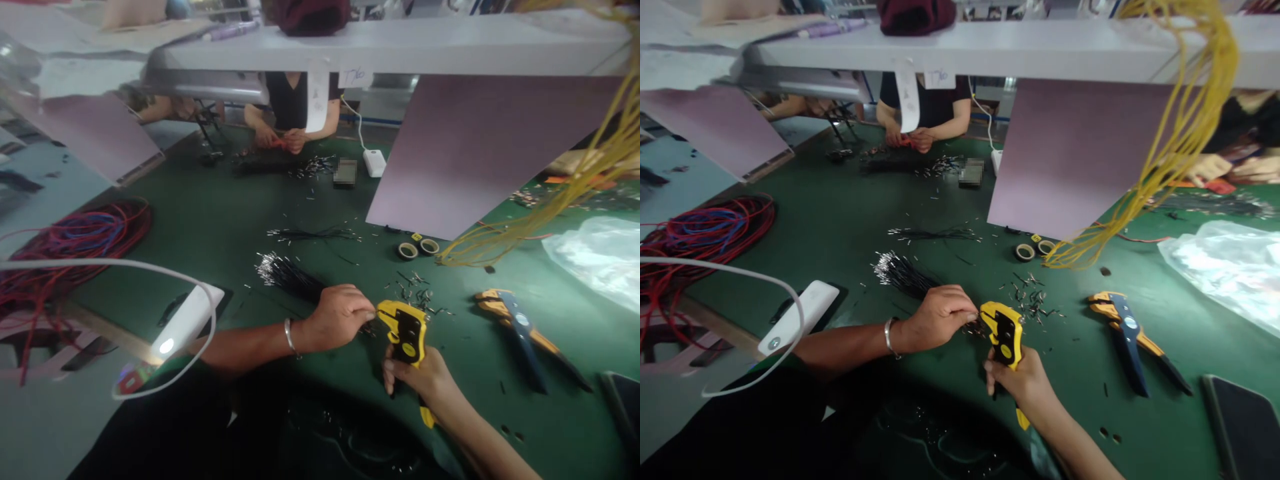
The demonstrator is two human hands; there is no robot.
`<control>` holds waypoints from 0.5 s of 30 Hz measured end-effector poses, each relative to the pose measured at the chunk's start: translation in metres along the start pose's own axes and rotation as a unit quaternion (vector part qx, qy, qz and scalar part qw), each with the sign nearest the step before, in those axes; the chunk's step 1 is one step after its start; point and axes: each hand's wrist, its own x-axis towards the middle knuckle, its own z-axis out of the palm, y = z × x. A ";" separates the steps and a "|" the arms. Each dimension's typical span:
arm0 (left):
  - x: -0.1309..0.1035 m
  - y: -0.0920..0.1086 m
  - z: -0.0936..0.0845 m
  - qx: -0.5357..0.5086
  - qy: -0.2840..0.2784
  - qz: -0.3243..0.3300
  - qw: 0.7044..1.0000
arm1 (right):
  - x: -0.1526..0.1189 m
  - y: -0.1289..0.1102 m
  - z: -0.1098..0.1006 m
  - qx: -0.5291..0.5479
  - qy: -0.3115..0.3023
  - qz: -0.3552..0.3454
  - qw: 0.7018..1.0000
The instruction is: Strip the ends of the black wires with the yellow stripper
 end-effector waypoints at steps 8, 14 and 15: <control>0.001 -0.002 0.001 0.003 0.012 0.000 1.000 | 0.006 -0.001 -0.003 -0.004 -0.023 -0.006 1.000; 0.001 0.001 0.003 0.048 0.029 0.065 0.996 | 0.007 -0.003 -0.001 0.011 -0.017 -0.006 1.000; 0.001 0.001 0.003 0.055 0.033 0.074 0.995 | 0.007 -0.003 0.000 0.011 -0.016 -0.003 1.000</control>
